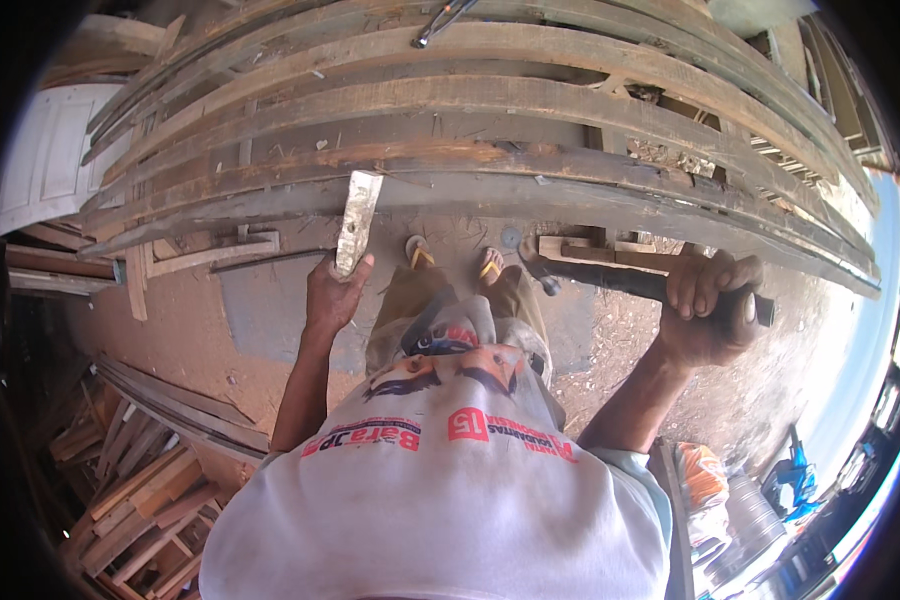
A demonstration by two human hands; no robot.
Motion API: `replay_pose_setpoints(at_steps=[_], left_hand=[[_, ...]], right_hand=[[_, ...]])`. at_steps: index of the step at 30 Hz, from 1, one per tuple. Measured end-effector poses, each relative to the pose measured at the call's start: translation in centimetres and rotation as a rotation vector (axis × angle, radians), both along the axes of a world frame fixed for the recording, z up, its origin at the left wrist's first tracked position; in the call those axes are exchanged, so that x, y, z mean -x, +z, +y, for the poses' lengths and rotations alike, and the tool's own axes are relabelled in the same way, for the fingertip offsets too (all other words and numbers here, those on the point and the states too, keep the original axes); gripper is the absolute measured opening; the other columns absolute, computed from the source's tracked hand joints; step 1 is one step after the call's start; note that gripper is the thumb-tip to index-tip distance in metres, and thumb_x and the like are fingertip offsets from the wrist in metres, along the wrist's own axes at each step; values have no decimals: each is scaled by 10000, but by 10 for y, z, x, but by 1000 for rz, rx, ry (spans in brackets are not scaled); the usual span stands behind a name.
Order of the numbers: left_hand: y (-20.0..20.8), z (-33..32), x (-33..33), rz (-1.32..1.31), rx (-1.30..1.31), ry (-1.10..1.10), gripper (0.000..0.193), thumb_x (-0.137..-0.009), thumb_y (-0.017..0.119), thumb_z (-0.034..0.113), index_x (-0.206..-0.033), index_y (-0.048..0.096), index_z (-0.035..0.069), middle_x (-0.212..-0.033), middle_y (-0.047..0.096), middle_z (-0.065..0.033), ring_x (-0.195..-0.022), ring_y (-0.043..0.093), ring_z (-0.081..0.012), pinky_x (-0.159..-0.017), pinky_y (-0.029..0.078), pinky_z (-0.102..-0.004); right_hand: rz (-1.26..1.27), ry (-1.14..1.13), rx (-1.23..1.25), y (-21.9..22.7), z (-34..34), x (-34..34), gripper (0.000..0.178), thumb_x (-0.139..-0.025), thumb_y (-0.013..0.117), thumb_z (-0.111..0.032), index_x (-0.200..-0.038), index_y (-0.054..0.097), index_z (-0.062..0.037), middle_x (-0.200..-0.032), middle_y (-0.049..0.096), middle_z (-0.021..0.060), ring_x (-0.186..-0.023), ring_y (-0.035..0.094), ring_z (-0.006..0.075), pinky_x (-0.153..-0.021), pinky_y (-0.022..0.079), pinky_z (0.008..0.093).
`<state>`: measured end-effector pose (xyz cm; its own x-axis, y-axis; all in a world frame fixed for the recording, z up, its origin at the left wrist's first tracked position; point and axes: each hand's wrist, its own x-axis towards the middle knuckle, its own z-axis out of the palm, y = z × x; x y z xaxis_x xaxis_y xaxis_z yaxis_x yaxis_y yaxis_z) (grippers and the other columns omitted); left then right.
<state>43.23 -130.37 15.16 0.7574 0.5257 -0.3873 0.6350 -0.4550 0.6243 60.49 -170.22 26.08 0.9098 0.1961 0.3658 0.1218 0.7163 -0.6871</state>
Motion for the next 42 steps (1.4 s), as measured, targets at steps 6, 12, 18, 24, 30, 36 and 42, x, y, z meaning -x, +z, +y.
replay_pose_setpoints(at_steps=[6,12,18,24,30,36,42], left_hand=[[1,43,-65,-303,-239,-210,475,-909,712,414,-1111,705,-15,-1067,709,-220,-970,685,-371,-859,539,-471],[5,108,-175,-204,-57,-139,505,-907,718,449,-1193,702,33,-1092,722,-217,-953,704,-328,-839,548,-431],[-44,140,-205,-540,-906,-187,629,-898,752,465,-1362,617,62,-1210,659,-194,-1139,621,-309,-996,476,-476],[-41,63,-146,-690,-273,-860,376,-859,815,293,-1164,705,101,-1138,643,-114,-1110,585,-309,-994,467,-447],[-56,40,-146,-703,-261,-881,162,-858,775,113,-983,677,77,-974,633,-102,-962,592,-338,-867,468,-464],[-48,5,-128,-737,-280,-1063,247,-815,810,106,-1003,655,68,-1006,628,-127,-980,588,-352,-866,468,-481],[-31,-81,-139,-700,-343,-1112,703,-723,908,182,-1340,581,104,-1269,550,-128,-1172,547,-338,-975,464,-487]], right_hand=[[112,-237,236,-10,10,47,260,-963,692,-254,-923,525,-58,-641,465,32,-513,417,130,-469,361,284],[211,-271,259,-17,39,93,165,-1004,629,-259,-970,554,-115,-647,444,13,-516,393,137,-487,344,293],[274,-379,321,-18,66,128,159,-1000,608,-254,-964,535,-117,-633,415,16,-513,389,141,-488,347,291],[346,-531,471,-25,81,145,211,-994,622,-257,-929,499,-98,-659,428,23,-523,412,144,-503,375,291],[368,-621,488,-32,75,136,223,-922,659,-201,-873,532,-24,-640,537,62,-531,502,131,-503,421,289],[409,-728,439,-35,26,147,252,-919,685,-233,-859,553,-26,-643,550,44,-533,513,121,-505,417,277],[465,-803,628,-40,-18,150,260,-924,713,-247,-826,566,-57,-633,547,-17,-546,499,78,-499,380,253]])
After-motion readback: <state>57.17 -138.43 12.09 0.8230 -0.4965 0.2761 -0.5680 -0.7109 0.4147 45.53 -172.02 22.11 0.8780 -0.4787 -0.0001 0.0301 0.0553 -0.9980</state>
